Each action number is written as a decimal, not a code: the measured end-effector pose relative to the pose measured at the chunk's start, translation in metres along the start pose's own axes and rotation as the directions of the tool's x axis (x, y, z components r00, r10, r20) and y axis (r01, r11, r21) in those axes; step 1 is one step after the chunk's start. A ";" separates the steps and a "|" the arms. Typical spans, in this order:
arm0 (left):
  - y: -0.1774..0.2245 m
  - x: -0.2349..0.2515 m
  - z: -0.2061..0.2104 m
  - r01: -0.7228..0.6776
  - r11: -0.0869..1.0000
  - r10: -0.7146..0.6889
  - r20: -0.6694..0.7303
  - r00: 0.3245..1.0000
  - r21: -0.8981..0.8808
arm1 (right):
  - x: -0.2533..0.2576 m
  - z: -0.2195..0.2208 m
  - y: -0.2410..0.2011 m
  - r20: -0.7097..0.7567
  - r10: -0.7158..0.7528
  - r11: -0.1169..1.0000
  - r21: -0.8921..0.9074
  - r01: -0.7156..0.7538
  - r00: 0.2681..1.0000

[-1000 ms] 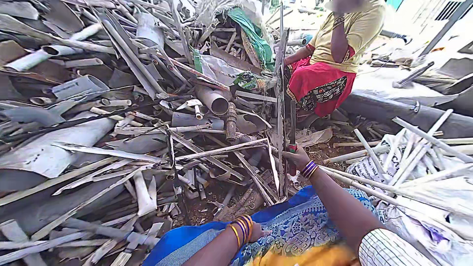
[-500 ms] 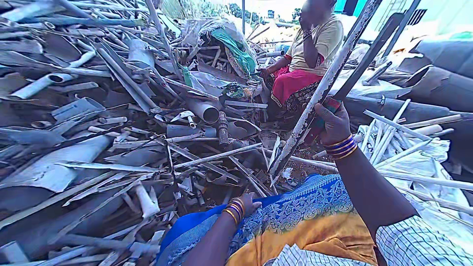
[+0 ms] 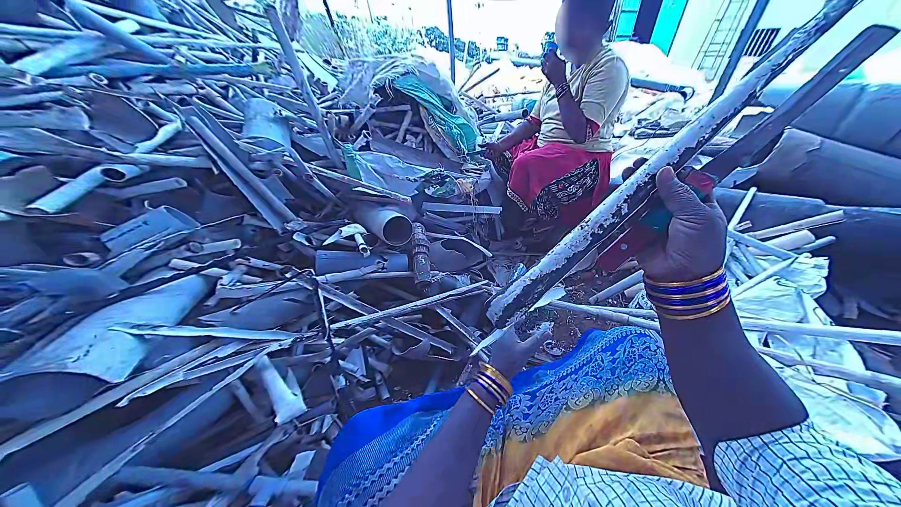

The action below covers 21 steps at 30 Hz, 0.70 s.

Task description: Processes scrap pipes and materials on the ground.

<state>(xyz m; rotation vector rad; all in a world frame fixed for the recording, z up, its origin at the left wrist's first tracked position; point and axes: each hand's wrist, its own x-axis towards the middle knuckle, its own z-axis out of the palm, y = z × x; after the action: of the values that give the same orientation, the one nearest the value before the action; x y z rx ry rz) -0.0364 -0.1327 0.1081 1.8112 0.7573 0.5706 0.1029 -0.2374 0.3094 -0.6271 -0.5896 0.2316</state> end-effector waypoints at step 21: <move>0.003 0.009 -0.130 -0.441 0.638 0.630 -0.097 0.771 0.631 | 0.045 -0.100 -0.019 -0.247 0.002 0.999 -0.032 -0.010 0.969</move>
<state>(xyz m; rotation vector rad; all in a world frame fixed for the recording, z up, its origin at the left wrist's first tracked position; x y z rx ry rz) -0.1197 -0.0441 0.1561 2.6030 0.6089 1.1472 0.1987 -0.2840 0.2758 -0.6782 -0.3517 0.1466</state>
